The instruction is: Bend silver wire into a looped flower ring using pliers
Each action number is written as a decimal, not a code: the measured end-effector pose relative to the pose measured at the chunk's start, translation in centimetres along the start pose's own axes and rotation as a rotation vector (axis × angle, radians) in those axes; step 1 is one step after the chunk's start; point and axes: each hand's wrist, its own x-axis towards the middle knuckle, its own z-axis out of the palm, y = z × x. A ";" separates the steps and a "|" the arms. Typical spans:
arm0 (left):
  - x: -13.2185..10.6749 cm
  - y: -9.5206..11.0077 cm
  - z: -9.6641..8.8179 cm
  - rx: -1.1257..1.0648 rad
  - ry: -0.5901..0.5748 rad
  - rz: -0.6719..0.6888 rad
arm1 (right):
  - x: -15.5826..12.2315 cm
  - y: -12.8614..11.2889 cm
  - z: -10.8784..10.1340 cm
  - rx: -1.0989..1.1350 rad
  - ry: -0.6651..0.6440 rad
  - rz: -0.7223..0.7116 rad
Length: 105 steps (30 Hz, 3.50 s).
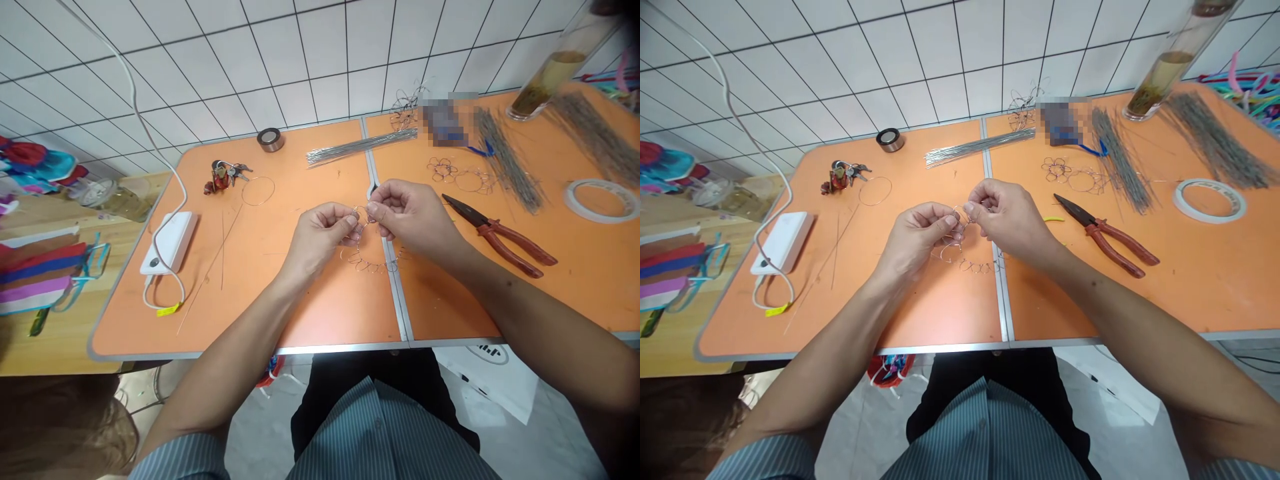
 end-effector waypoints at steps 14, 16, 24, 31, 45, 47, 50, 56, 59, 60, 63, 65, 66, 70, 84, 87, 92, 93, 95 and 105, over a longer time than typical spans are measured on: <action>0.1 0.0 0.4 -0.120 0.034 -0.148 | -0.1 0.2 0.3 -0.264 0.034 -0.135; 0.1 0.0 0.5 -0.102 0.051 -0.119 | -0.1 0.3 0.3 -0.278 0.042 -0.136; -0.3 0.0 1.1 -0.113 0.091 -0.085 | 0.2 0.4 0.5 -0.297 0.080 -0.112; -0.1 -0.3 1.0 -0.144 0.067 -0.111 | 0.3 0.4 0.3 -0.275 0.078 -0.091; -0.2 -0.5 0.1 -0.160 -0.138 -0.153 | 1.3 1.2 -1.6 -0.195 0.197 -0.081; -0.2 -0.5 0.2 -0.166 -0.131 -0.156 | 1.2 1.1 -1.6 -0.172 0.200 -0.072; -0.2 -0.3 0.3 -0.174 -0.127 -0.174 | 1.1 0.9 -1.6 -0.128 0.211 -0.065; -0.1 -0.4 0.3 -0.180 -0.105 -0.157 | 1.0 0.5 -1.7 -0.103 0.224 -0.065; 0.0 -0.4 0.3 -0.159 -0.069 -0.081 | 1.1 0.6 -1.9 -0.111 0.236 -0.075; 0.0 -0.4 0.3 -0.142 -0.061 -0.045 | 1.2 0.6 -2.0 -0.104 0.238 -0.074; 0.0 -0.3 0.4 -0.087 -0.053 0.060 | 1.4 0.8 -2.1 -0.062 0.237 -0.062; 0.1 -0.4 0.3 -0.074 -0.067 0.113 | 1.4 0.9 -2.2 -0.032 0.233 -0.054; 0.3 -0.6 0.2 -0.069 -0.087 0.132 | 1.5 0.9 -2.2 -0.017 0.235 -0.049; 0.8 -1.3 -0.4 -0.042 -0.159 0.162 | 1.5 0.9 -2.2 0.039 0.256 -0.036; 0.0 -1.5 0.6 -0.069 -0.131 -0.094 | 1.0 0.1 -1.9 0.125 0.277 -0.015; 0.1 -1.2 0.5 -0.077 -0.038 -0.058 | 0.7 -0.2 -1.4 0.155 0.230 -0.009; 0.3 -0.6 0.1 -0.032 0.022 0.011 | 0.4 -0.5 -1.2 0.109 0.087 0.068; 0.3 -0.5 0.0 -0.015 0.018 0.025 | 0.4 -0.5 -1.3 0.105 0.069 0.081; 0.2 -0.3 0.0 0.025 -0.001 0.053 | 0.5 -0.4 -1.4 0.100 0.050 0.101; 0.0 -0.2 0.2 0.038 -0.081 0.001 | 0.1 -1.1 -1.1 0.092 0.067 0.166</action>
